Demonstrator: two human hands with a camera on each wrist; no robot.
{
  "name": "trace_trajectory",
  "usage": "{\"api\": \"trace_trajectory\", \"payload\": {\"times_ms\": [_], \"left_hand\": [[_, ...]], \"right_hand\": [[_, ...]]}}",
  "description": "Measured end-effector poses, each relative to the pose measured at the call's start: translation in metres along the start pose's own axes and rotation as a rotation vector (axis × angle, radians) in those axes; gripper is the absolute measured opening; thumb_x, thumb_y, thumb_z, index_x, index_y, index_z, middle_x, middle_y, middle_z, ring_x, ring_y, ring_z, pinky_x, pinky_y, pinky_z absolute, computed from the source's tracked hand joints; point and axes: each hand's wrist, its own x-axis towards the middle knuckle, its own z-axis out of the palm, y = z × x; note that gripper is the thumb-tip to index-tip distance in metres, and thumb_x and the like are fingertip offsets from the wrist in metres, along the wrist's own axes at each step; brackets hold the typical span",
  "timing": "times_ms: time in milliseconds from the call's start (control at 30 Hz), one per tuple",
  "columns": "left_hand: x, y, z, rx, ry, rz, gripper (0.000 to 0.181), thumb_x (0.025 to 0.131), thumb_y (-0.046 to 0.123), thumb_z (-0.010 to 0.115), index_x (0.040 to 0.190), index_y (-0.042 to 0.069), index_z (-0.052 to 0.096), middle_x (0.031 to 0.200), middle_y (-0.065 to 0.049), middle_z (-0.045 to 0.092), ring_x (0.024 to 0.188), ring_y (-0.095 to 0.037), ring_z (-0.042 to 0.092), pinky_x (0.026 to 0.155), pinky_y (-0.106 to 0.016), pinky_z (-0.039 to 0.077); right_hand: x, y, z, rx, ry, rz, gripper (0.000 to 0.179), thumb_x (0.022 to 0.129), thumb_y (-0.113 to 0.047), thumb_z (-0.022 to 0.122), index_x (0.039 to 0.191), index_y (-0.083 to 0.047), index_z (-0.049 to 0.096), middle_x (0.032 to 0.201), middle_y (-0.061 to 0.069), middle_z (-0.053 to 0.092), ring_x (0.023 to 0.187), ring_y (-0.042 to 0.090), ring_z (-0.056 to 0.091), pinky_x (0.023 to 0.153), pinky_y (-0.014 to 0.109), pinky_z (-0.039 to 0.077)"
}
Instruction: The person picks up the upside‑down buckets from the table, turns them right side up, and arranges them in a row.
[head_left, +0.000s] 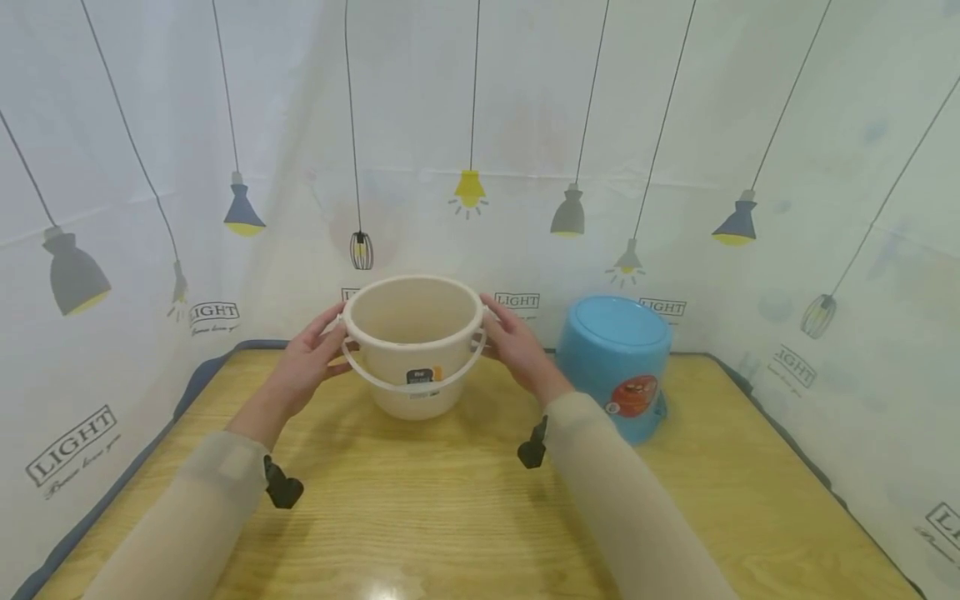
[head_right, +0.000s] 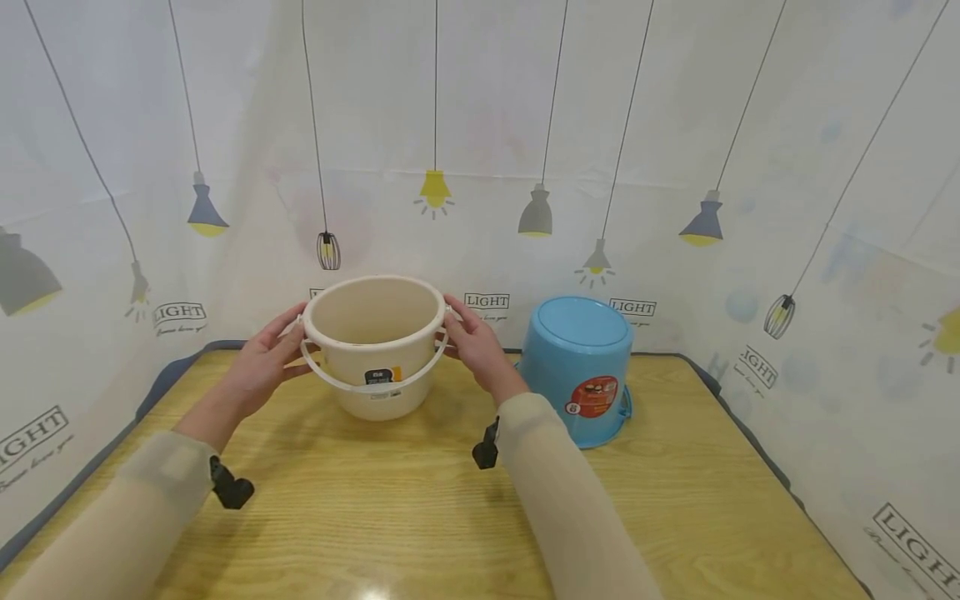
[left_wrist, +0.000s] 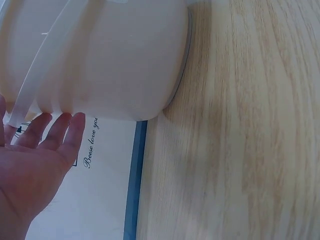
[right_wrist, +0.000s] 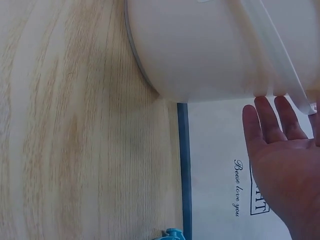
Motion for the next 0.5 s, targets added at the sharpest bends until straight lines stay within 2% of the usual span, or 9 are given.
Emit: {"api": "trace_trajectory", "payload": {"times_ms": [67,167,233,300,400,500], "left_hand": [[0.0,0.0,0.0,0.01,0.002,-0.003,0.073,0.114,0.054,0.05,0.177,0.03,0.022,0.175,-0.02,0.041,0.124,-0.002,0.064,0.104,-0.025,0.062],[0.0,-0.002,0.0,0.023,0.012,-0.012,0.075,0.114,0.055,0.05,0.178,0.031,0.019,0.177,-0.017,0.039,0.14,-0.02,0.061,0.114,-0.037,0.059],[-0.001,-0.004,0.0,0.039,0.028,-0.007,0.077,0.114,0.055,0.051,0.178,0.029,0.016,0.178,-0.016,0.037,0.152,-0.033,0.053,0.12,-0.047,0.055],[-0.004,-0.005,0.001,0.055,0.063,0.008,0.079,0.114,0.053,0.052,0.178,0.026,0.015,0.179,-0.016,0.034,0.159,-0.04,0.045,0.122,-0.053,0.052],[-0.009,-0.006,0.002,0.113,0.143,0.054,0.078,0.115,0.05,0.053,0.178,0.021,0.018,0.179,-0.017,0.033,0.158,-0.041,0.045,0.117,-0.045,0.056],[-0.017,-0.007,0.004,0.201,0.239,0.099,0.074,0.114,0.049,0.055,0.176,0.019,0.027,0.176,-0.019,0.037,0.15,-0.04,0.052,0.104,-0.025,0.062]], "right_hand": [[-0.001,0.0,0.001,-0.007,0.015,0.003,0.057,0.117,-0.047,0.049,0.172,-0.034,0.038,0.176,0.001,0.044,0.15,0.031,0.059,0.122,0.049,0.053],[-0.003,-0.001,0.004,0.011,0.06,0.01,0.059,0.117,-0.044,0.05,0.173,-0.031,0.035,0.172,0.005,0.049,0.15,0.033,0.058,0.124,0.051,0.052],[-0.005,0.0,0.006,0.019,0.101,0.018,0.061,0.118,-0.043,0.05,0.174,-0.029,0.033,0.17,0.009,0.051,0.15,0.035,0.058,0.127,0.056,0.047],[-0.009,0.0,0.007,0.019,0.143,0.024,0.062,0.117,-0.043,0.05,0.175,-0.028,0.031,0.169,0.013,0.051,0.15,0.039,0.057,0.129,0.06,0.042],[-0.017,-0.004,0.01,-0.019,0.178,0.019,0.062,0.117,-0.044,0.05,0.174,-0.026,0.033,0.171,0.013,0.049,0.151,0.041,0.055,0.131,0.065,0.037],[-0.03,-0.01,0.013,-0.067,0.181,0.002,0.062,0.116,-0.041,0.051,0.173,-0.022,0.035,0.172,0.012,0.048,0.157,0.037,0.049,0.131,0.064,0.037]]}}
